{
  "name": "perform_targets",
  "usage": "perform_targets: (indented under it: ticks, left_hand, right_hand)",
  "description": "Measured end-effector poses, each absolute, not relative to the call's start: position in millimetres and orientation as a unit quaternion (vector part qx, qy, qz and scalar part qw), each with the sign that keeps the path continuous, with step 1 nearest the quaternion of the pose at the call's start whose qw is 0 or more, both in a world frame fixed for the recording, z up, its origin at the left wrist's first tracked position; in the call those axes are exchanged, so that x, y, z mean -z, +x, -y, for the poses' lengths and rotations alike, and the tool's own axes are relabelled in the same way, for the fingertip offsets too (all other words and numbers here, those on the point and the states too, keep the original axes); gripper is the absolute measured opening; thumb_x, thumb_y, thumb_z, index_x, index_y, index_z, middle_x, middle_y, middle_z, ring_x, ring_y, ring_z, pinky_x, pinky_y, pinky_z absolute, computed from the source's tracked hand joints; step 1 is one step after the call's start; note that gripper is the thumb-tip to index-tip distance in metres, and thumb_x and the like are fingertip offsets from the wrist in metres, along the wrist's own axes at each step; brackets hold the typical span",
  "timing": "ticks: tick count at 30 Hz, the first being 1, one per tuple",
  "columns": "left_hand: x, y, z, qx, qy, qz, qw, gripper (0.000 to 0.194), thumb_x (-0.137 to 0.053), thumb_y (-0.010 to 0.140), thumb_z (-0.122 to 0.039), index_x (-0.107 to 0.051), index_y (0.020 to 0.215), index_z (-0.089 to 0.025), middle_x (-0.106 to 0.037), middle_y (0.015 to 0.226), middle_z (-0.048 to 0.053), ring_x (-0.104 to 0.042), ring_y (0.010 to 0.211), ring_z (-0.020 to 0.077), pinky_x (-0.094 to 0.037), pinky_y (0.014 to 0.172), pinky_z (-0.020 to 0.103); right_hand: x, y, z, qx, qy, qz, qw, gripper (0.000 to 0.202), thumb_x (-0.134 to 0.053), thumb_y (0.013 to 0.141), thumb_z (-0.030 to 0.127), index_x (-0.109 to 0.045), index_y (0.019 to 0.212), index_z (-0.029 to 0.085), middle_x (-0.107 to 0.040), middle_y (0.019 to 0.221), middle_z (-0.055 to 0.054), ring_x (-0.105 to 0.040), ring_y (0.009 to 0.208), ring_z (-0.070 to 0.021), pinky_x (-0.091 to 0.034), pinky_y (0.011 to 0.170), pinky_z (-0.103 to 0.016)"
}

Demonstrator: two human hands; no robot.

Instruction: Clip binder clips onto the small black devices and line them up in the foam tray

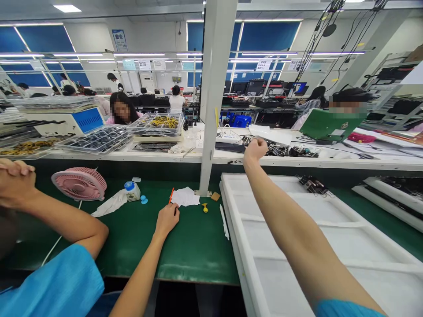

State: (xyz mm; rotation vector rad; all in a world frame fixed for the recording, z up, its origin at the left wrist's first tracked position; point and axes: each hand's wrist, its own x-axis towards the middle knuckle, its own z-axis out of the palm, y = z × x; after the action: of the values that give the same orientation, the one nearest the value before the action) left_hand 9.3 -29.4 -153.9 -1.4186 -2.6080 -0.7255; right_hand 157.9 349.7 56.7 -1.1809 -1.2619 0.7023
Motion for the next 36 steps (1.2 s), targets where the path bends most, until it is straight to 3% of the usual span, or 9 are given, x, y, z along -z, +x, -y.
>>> perform_targets:
  ticks: [4, 7, 12, 16, 20, 24, 27, 31, 36]
  left_hand:
    - [153.2, 11.7, 28.3, 0.228, -0.465, 0.854, 0.046, 0.023, -0.047, 0.095, -0.016, -0.068, 0.101, -0.020, -0.072, 0.096, 0.010, -0.067, 0.091, 0.0248, -0.044, 0.073, 0.030]
    - [153.8, 10.8, 30.0, 0.226, -0.461, 0.857, 0.042, 0.022, -0.047, 0.096, -0.017, -0.068, 0.102, -0.020, -0.072, 0.096, 0.010, -0.067, 0.091, 0.0246, -0.044, 0.075, 0.030]
    - [155.4, 13.3, 33.2, 0.244, -0.455, 0.855, 0.038, 0.021, -0.050, 0.095, -0.017, -0.070, 0.101, -0.020, -0.071, 0.096, 0.009, -0.066, 0.092, 0.0235, -0.045, 0.077, 0.030]
    - [156.7, 9.5, 31.2, 0.290, -0.430, 0.854, 0.048, 0.017, -0.055, 0.092, -0.018, -0.070, 0.099, -0.021, -0.069, 0.094, 0.009, -0.064, 0.094, 0.0238, -0.046, 0.080, 0.031]
    - [156.7, -14.0, 25.6, 0.364, -0.332, 0.867, 0.077, 0.020, -0.054, 0.093, -0.023, -0.068, 0.107, -0.020, -0.066, 0.098, 0.010, -0.061, 0.100, 0.0254, -0.047, 0.081, 0.033]
    - [156.3, -37.5, 19.0, 0.426, -0.233, 0.870, 0.087, 0.021, -0.054, 0.091, -0.024, -0.066, 0.107, -0.016, -0.064, 0.092, 0.008, -0.060, 0.082, 0.0215, -0.047, 0.073, 0.032]
    - [154.3, -37.4, 11.5, 0.460, -0.202, 0.857, 0.113, 0.021, -0.052, 0.090, -0.022, -0.066, 0.106, -0.016, -0.063, 0.089, 0.008, -0.058, 0.082, 0.0216, -0.048, 0.075, 0.034]
    - [152.3, -15.7, -7.6, 0.486, -0.237, 0.826, 0.158, 0.021, -0.047, 0.095, -0.020, -0.066, 0.104, -0.017, -0.064, 0.102, 0.014, -0.056, 0.104, 0.0281, -0.047, 0.094, 0.043]
    - [152.2, 4.5, -32.4, 0.475, -0.386, 0.782, 0.122, 0.012, -0.057, 0.095, -0.023, -0.069, 0.098, -0.021, -0.068, 0.099, 0.010, -0.059, 0.100, 0.0244, -0.049, 0.094, 0.038]
  right_hand:
    - [-53.0, 118.8, -299.8, -0.347, -0.587, 0.419, 0.599, 0.060, -0.013, 0.096, 0.022, -0.053, 0.140, 0.013, -0.060, 0.124, -0.019, -0.059, 0.115, -0.0347, -0.051, 0.094, -0.048]
    - [-8.2, 96.2, -218.8, -0.367, -0.554, 0.439, 0.604, 0.063, -0.008, 0.099, 0.030, -0.049, 0.143, 0.012, -0.056, 0.129, -0.021, -0.058, 0.119, -0.0349, -0.053, 0.094, -0.046]
    - [107.9, 105.1, -75.0, -0.388, -0.455, 0.572, 0.562, 0.041, -0.033, 0.093, 0.033, -0.056, 0.121, 0.015, -0.060, 0.112, -0.020, -0.060, 0.100, -0.0317, -0.052, 0.089, -0.044]
    - [154.5, 131.8, -47.1, -0.296, -0.428, 0.690, 0.503, 0.027, -0.045, 0.084, 0.027, -0.060, 0.105, 0.017, -0.059, 0.115, -0.020, -0.055, 0.109, -0.0352, -0.045, 0.097, -0.047]
    - [161.3, 150.3, -69.2, -0.247, -0.481, 0.735, 0.409, 0.032, -0.052, 0.081, 0.024, -0.057, 0.112, 0.016, -0.059, 0.119, -0.021, -0.053, 0.109, -0.0396, -0.043, 0.093, -0.048]
    - [164.8, 155.7, -86.2, -0.267, -0.494, 0.753, 0.343, 0.025, -0.051, 0.081, 0.021, -0.058, 0.105, 0.017, -0.063, 0.105, -0.020, -0.058, 0.102, -0.0402, -0.044, 0.088, -0.048]
    - [162.9, 151.5, -85.6, -0.241, -0.504, 0.724, 0.405, 0.023, -0.049, 0.082, 0.022, -0.057, 0.103, 0.018, -0.061, 0.107, -0.021, -0.057, 0.105, -0.0410, -0.044, 0.091, -0.050]
    - [154.2, 130.6, -68.7, -0.243, -0.423, 0.672, 0.557, 0.018, -0.045, 0.090, 0.030, -0.055, 0.102, 0.021, -0.058, 0.111, -0.020, -0.055, 0.113, -0.0362, -0.044, 0.097, -0.047]
    - [148.4, 85.6, -54.1, -0.385, -0.310, 0.702, 0.513, 0.027, -0.045, 0.095, 0.045, -0.057, 0.088, 0.022, -0.060, 0.086, -0.009, -0.058, 0.078, -0.0256, -0.046, 0.072, -0.036]
